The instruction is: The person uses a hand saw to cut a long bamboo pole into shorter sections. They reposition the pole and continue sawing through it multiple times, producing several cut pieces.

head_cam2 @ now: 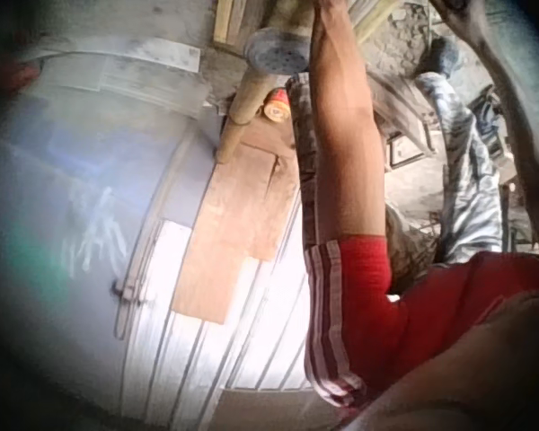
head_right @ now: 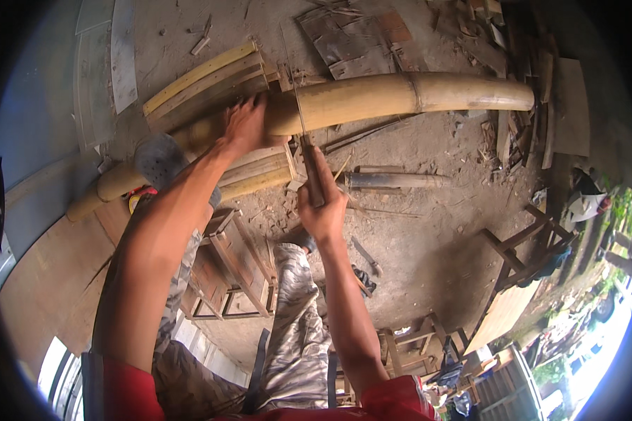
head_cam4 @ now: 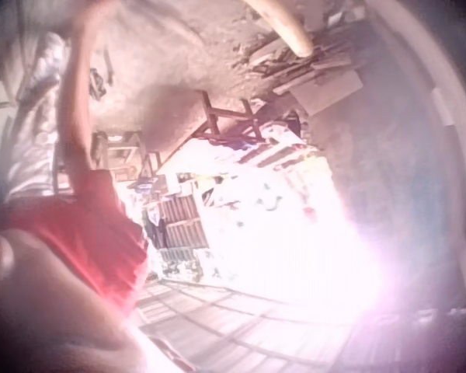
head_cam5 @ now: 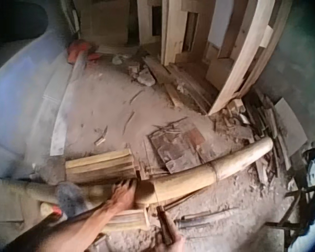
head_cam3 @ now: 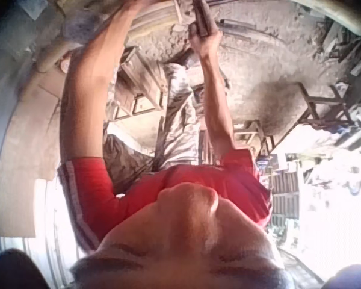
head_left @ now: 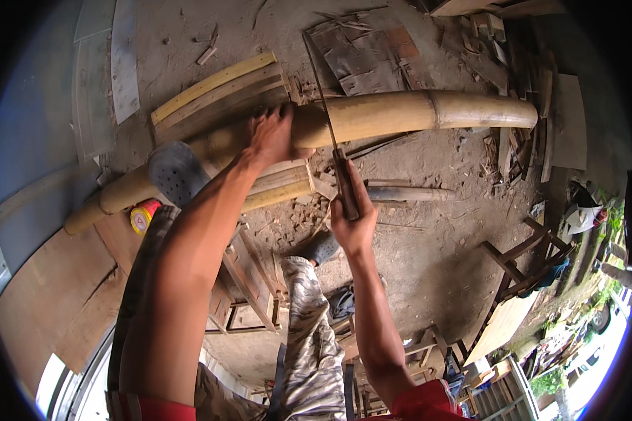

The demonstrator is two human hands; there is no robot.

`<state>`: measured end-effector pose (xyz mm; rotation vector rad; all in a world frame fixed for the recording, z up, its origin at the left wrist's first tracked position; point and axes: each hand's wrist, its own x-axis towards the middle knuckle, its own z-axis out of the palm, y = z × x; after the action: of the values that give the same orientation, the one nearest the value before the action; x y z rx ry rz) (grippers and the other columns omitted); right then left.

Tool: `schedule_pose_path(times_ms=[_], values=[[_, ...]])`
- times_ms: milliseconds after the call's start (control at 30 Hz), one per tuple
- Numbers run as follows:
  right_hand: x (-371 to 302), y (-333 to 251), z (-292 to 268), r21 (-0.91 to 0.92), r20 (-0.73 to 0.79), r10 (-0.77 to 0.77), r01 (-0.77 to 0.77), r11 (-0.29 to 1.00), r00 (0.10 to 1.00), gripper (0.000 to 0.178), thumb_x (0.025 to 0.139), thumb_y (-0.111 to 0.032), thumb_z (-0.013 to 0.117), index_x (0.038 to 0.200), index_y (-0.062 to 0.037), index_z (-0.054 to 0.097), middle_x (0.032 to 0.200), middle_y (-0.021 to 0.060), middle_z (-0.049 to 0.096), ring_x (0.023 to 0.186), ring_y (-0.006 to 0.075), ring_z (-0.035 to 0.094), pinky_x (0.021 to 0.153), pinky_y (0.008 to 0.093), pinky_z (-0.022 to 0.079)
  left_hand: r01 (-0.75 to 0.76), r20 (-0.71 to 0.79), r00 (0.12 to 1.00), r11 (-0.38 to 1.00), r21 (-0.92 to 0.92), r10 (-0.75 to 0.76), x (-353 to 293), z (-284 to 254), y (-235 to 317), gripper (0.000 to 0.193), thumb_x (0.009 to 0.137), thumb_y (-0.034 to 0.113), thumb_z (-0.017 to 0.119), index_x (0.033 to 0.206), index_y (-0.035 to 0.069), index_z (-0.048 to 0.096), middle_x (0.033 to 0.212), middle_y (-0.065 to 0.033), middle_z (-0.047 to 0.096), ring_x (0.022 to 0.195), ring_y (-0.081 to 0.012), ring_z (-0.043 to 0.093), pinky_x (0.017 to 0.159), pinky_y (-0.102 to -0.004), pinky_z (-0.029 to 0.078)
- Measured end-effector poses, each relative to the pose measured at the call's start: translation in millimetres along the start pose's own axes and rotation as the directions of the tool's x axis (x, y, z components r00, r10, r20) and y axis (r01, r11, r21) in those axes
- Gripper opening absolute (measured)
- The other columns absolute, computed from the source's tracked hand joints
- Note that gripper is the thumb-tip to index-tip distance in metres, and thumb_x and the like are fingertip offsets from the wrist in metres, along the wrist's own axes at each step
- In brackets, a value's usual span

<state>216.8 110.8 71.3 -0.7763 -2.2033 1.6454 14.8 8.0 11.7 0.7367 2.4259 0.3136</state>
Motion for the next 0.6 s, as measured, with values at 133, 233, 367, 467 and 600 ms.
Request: schedule_pose_path(times_ms=[133, 233, 367, 467, 600], values=[[3, -33, -9, 0.01, 0.078, 0.166, -0.168, 0.986, 0.983, 0.067, 0.086, 0.008, 0.051, 0.151, -0.0099, 0.048, 0.134, 0.0132, 0.066, 0.097, 0.0131, 0.066, 0.082, 0.0264, 0.054, -0.003, 0.0, 1.0, 0.998, 0.062, 0.003, -12, 6, -4, 0.125, 0.061, 0.057, 0.086, 0.155, 0.003, 0.024, 0.154, -0.0322, 0.035, 0.138, -0.052, 0.039, 0.11, -0.0712, 0.029], [-38, -53, -28, 0.048, -0.013, 0.048, -0.048, 0.998, 0.999, 0.063, 0.09, 0.009, 0.051, 0.151, -0.0061, 0.045, 0.137, 0.0178, 0.061, 0.11, 0.0202, 0.059, 0.092, 0.0342, 0.049, -0.002, 0.059, 0.998, 0.994, 0.109, -0.005, -7, 5, -7, 0.127, 0.064, 0.069, 0.08, 0.159, 0.01, 0.021, 0.156, -0.0288, 0.033, 0.141, -0.0503, 0.036, 0.111, -0.0675, 0.03], [-64, -37, -51, -0.136, -0.071, -0.049, 0.039, 0.99, 0.996, 0.058, 0.091, 0.007, 0.059, 0.146, -0.0092, 0.051, 0.118, 0.014, 0.071, 0.088, 0.0167, 0.066, 0.071, 0.0329, 0.053, -0.016, 0.011, 1.0, 0.994, 0.105, 0.015, -13, 6, -1, 0.125, 0.066, 0.074, 0.076, 0.16, 0.013, 0.021, 0.161, -0.0221, 0.03, 0.144, -0.0468, 0.034, 0.116, -0.0643, 0.028], [-29, -10, -51, -0.358, -0.017, -0.283, 0.259, 0.897, 0.959, 0.042, 0.09, -0.001, 0.069, 0.131, -0.0106, 0.065, 0.104, 0.0083, 0.076, 0.07, 0.0111, 0.069, 0.052, 0.0286, 0.052, -0.036, -0.056, 0.998, 0.999, 0.011, 0.037, -17, 19, -10, 0.122, 0.067, 0.079, 0.073, 0.16, 0.015, 0.024, 0.162, -0.0195, 0.029, 0.147, -0.0455, 0.029, 0.117, -0.0648, 0.026], [62, -27, -4, -0.573, 0.318, -0.22, 0.372, 0.73, 0.922, 0.036, 0.085, -0.019, 0.081, 0.117, -0.0086, 0.067, 0.09, 0.0107, 0.071, 0.069, 0.0228, 0.062, 0.067, 0.0387, 0.053, -0.285, -0.638, 0.734, 0.958, 0.019, 0.231, -13, 49, -33, 0.062, 0.086, 0.061, 0.063, 0.118, 0.008, 0.066, 0.124, -0.0127, 0.065, 0.119, -0.0295, 0.06, 0.098, -0.0534, 0.047]])
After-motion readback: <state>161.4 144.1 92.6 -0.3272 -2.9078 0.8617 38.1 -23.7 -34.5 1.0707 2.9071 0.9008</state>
